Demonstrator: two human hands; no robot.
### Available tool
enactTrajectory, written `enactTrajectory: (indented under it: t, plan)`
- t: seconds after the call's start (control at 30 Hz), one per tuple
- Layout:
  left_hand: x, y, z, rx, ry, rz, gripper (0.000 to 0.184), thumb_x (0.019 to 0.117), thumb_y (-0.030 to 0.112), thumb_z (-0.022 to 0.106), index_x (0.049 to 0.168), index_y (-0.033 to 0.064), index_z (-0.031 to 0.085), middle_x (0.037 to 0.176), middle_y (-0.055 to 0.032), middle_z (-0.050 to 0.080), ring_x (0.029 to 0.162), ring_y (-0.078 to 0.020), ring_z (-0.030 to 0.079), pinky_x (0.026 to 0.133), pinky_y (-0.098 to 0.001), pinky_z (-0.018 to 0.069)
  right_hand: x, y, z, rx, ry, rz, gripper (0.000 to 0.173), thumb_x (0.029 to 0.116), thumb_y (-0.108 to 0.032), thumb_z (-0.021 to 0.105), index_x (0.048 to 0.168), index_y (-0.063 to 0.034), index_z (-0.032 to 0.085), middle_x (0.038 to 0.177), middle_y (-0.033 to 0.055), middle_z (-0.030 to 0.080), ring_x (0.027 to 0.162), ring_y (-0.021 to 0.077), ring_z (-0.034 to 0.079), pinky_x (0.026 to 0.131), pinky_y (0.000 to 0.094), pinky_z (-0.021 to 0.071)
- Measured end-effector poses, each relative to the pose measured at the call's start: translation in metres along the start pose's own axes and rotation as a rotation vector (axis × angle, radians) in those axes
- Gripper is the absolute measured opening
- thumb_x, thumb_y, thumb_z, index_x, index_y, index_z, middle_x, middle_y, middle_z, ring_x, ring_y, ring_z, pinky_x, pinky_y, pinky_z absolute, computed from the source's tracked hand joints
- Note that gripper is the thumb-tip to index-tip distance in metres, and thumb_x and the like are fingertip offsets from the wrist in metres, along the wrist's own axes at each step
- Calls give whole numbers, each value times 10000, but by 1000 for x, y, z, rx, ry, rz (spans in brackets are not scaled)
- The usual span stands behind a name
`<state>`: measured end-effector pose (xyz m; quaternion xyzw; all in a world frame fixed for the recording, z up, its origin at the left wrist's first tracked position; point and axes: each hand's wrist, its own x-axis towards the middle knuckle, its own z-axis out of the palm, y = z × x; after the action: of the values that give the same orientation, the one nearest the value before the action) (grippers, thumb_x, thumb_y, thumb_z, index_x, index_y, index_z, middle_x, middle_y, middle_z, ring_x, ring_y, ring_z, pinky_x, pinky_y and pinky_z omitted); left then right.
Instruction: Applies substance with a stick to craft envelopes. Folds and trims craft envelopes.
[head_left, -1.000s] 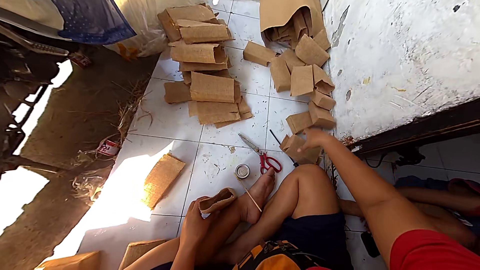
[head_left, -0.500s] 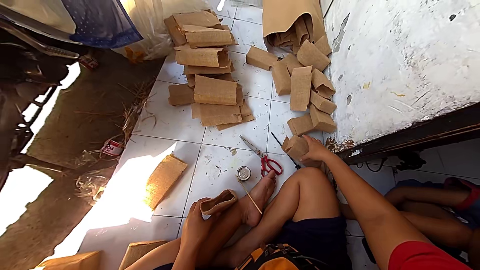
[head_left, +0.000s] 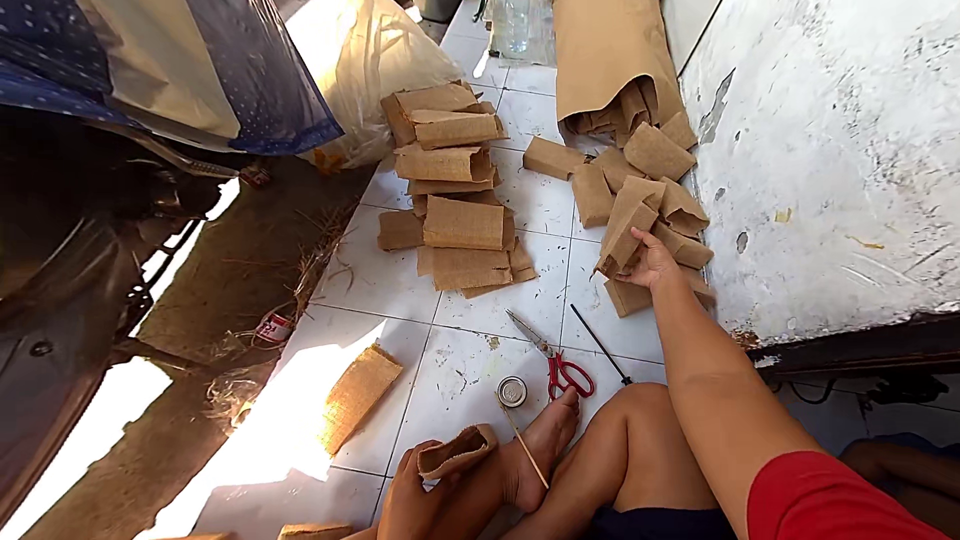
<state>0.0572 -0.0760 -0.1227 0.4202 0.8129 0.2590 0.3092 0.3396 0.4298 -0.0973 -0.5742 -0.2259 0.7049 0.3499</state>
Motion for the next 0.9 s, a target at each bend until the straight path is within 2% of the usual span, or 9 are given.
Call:
enactTrajectory:
  t: [0.1,0.2,0.37,0.5,0.57,0.63,0.73,0.8,0.9]
  plan:
    - [0,12,-5,-2,-28,-71,563,795,213,849,1290,46,641,1253,-173,643,1134,-300,641,963,-493,532,6,6,-3,70,-8,-19,693,920,-540,649,1493,-210,441,1522,86,476,1403,320,451,1083,614,412]
    - [0,24,-6,40,-25,-130,534,819,235,835,1295,76,651,1292,-140,641,1178,-257,634,1010,-441,519,7,7,-9,41,-52,-56,658,924,-566,620,1459,-211,478,1429,68,553,1298,270,542,1032,543,472]
    - [-2,18,-9,30,-98,-106,564,867,290,804,1355,84,611,1342,-174,610,1218,-315,613,1043,-514,494,-43,-5,-2,-279,-239,-266,391,996,-300,573,1352,-149,512,1182,39,637,1054,156,643,908,387,555]
    - [-3,22,-11,54,-164,-98,549,889,295,773,1379,134,584,1374,-149,583,1228,-322,603,1011,-539,499,-130,-14,19,-674,-556,-335,488,843,-163,627,1311,-142,488,1052,-55,659,915,26,661,818,254,586]
    - [-4,22,-11,49,-159,-81,535,896,291,764,1375,134,585,1374,-151,581,1226,-323,602,1009,-537,498,-161,-2,35,-745,-706,-286,549,749,-187,687,1270,-164,517,1005,-85,690,871,19,678,779,245,598]
    - [-5,22,-11,37,-140,-61,531,899,290,763,1372,126,586,1373,-158,580,1232,-325,598,1015,-533,495,-174,14,53,-798,-843,-202,580,729,-212,706,1271,-153,510,996,-79,702,860,31,685,777,256,601]
    - [-6,24,-11,34,-130,-58,531,901,287,758,1375,127,582,1366,-161,581,1225,-330,600,1011,-529,497,-158,45,72,-837,-937,7,546,768,-229,689,1279,-122,529,998,-22,717,853,75,701,769,296,609]
    - [-8,23,-11,44,-122,-65,538,896,297,764,1375,131,583,1367,-159,582,1222,-324,603,1012,-522,497,-137,69,80,-881,-905,113,466,822,-252,656,1256,-100,580,975,20,727,834,107,713,754,319,615]
    - [-7,17,-8,48,-94,-41,548,879,284,782,1367,122,592,1342,-165,597,1215,-327,606,1018,-527,498,-116,90,91,-1122,-863,184,474,977,-305,593,1372,-48,545,1162,131,663,981,188,650,881,384,543]
